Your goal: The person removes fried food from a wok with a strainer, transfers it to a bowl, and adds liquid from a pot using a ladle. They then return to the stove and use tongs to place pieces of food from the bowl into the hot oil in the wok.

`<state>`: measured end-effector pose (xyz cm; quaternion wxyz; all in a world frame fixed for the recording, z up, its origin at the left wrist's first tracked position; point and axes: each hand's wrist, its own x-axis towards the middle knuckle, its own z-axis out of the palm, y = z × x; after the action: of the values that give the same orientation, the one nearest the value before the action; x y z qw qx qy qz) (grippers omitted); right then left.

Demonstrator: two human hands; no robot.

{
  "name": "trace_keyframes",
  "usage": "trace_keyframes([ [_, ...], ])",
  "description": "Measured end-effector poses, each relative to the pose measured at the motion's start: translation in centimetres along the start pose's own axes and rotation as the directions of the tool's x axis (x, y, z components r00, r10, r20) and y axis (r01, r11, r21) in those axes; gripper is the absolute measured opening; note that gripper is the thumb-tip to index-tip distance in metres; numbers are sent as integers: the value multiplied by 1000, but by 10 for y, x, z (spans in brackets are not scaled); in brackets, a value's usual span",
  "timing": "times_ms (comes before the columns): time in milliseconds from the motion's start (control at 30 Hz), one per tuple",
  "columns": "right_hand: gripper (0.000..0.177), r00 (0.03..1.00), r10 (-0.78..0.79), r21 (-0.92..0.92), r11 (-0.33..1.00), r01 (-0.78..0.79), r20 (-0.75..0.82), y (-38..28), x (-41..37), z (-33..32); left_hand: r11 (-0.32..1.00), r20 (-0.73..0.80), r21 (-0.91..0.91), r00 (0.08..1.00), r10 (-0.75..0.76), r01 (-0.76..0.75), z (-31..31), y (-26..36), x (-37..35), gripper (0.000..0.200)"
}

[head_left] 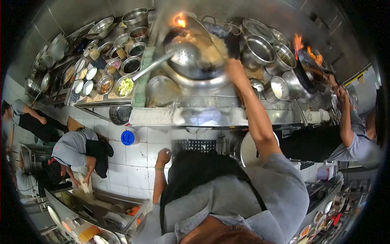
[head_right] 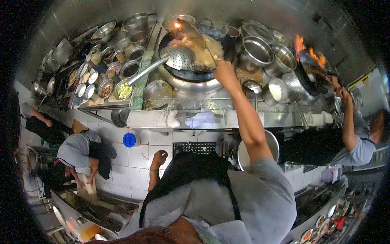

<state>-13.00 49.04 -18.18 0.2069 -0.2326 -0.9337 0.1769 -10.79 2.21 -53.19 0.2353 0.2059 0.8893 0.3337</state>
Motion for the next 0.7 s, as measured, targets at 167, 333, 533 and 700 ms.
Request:
trace_keyframes([
  [167,25,991,-76,94,992,86,-106,-12,-13,-6,999,46,43,998,-31,29,6,-11,-6,28],
  [333,28,992,-20,17,1000,18,121,18,9,2,998,110,33,993,42,-46,-1,8,-2,26],
  [533,30,986,-30,78,996,43,-162,15,-31,-14,998,-4,23,998,58,-57,-22,20,12,28],
  [700,45,990,121,77,989,-127,71,44,-8,-18,980,99,39,976,192,-197,-41,20,38,27],
])
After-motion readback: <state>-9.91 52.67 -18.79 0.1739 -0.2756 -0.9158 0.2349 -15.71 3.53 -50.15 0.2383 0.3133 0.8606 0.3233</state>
